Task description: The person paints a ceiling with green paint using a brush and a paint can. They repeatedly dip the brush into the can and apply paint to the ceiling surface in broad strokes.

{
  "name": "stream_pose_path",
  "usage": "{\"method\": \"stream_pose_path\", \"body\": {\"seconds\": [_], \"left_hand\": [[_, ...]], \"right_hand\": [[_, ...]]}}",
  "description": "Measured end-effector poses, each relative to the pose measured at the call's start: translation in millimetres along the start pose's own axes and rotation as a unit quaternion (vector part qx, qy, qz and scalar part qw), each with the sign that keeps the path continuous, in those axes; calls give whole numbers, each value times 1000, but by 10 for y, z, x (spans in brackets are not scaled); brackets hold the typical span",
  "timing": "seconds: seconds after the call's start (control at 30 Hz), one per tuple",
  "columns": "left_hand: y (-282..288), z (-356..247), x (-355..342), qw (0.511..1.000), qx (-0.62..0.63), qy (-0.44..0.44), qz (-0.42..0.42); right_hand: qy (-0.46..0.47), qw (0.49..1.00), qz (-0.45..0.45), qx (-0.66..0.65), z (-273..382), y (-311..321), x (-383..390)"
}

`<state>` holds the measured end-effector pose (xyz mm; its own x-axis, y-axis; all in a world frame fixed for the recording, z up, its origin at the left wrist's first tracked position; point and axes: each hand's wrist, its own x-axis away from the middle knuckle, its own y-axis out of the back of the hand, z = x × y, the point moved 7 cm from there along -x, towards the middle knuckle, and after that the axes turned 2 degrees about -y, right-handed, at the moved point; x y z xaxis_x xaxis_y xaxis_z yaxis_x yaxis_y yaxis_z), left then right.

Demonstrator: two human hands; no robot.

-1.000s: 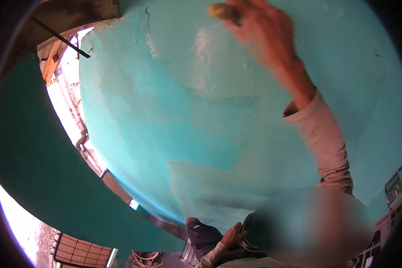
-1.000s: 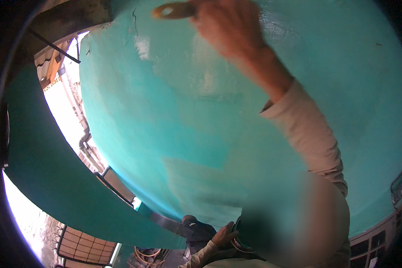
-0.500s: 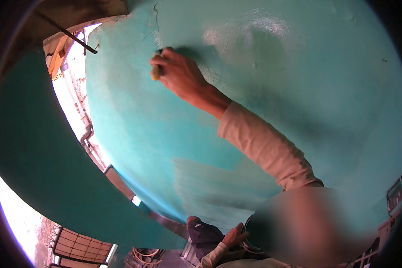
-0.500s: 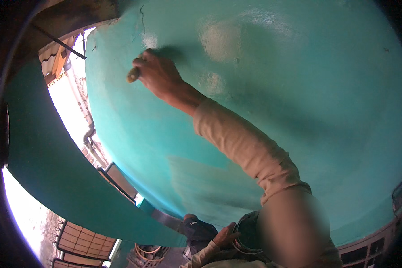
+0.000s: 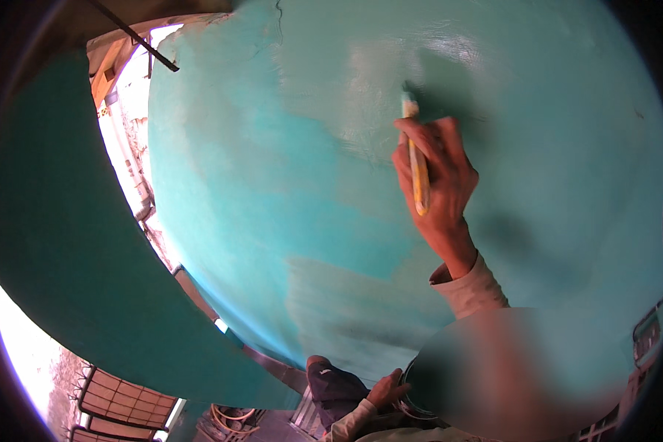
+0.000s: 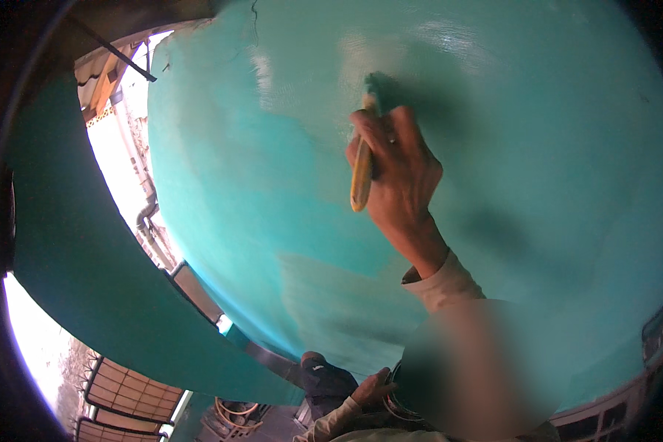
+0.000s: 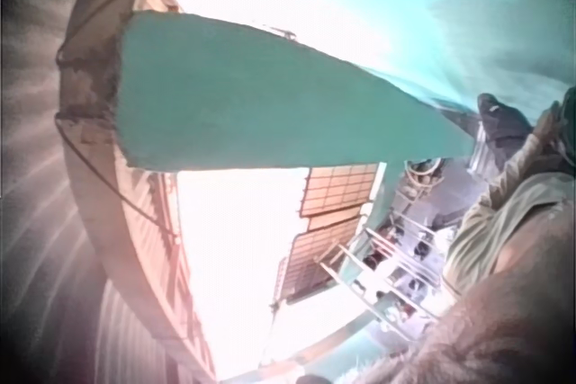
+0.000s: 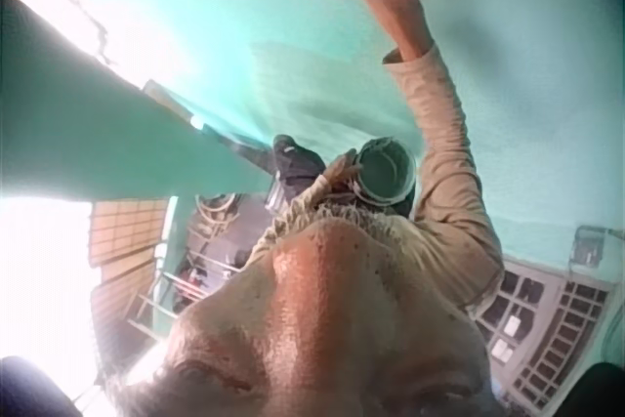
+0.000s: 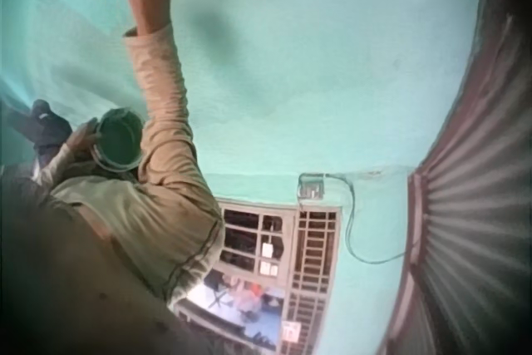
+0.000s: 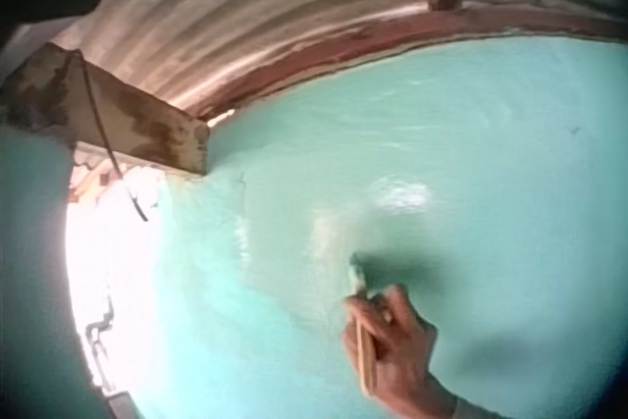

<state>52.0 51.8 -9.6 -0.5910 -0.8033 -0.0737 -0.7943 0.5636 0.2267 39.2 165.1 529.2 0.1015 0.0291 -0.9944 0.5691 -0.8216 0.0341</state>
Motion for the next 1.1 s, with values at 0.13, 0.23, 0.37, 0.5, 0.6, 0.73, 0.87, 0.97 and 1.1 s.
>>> {"method": "stream_pose_path", "body": {"seconds": [0.13,0.23,0.37,0.5,0.6,0.73,0.87,0.97,1.1], "left_hand": [[4,-124,34,997,8,61,50],[53,-162,72,996,6,69,60],[6,-89,63,999,30,-11,-9],[-3,-17,42,999,19,34,14],[15,-42,71,1000,1,22,9],[65,-141,58,999,1,35,18],[84,-250,72,997,-14,64,31],[59,-227,71,998,9,53,22],[9,-81,61,999,-1,37,24]], "right_hand": [[-37,998,35,-22,45,-317,244],[-41,996,76,6,313,-873,318],[-34,992,111,-47,512,-1459,339],[-68,973,182,-124,649,-1890,359],[-45,967,122,-218,557,-1805,342],[-57,967,140,-205,197,-1542,445],[-114,974,112,-162,117,-1056,524],[-143,972,94,-159,187,-965,587],[-122,946,136,-269,371,-1272,494]]}}
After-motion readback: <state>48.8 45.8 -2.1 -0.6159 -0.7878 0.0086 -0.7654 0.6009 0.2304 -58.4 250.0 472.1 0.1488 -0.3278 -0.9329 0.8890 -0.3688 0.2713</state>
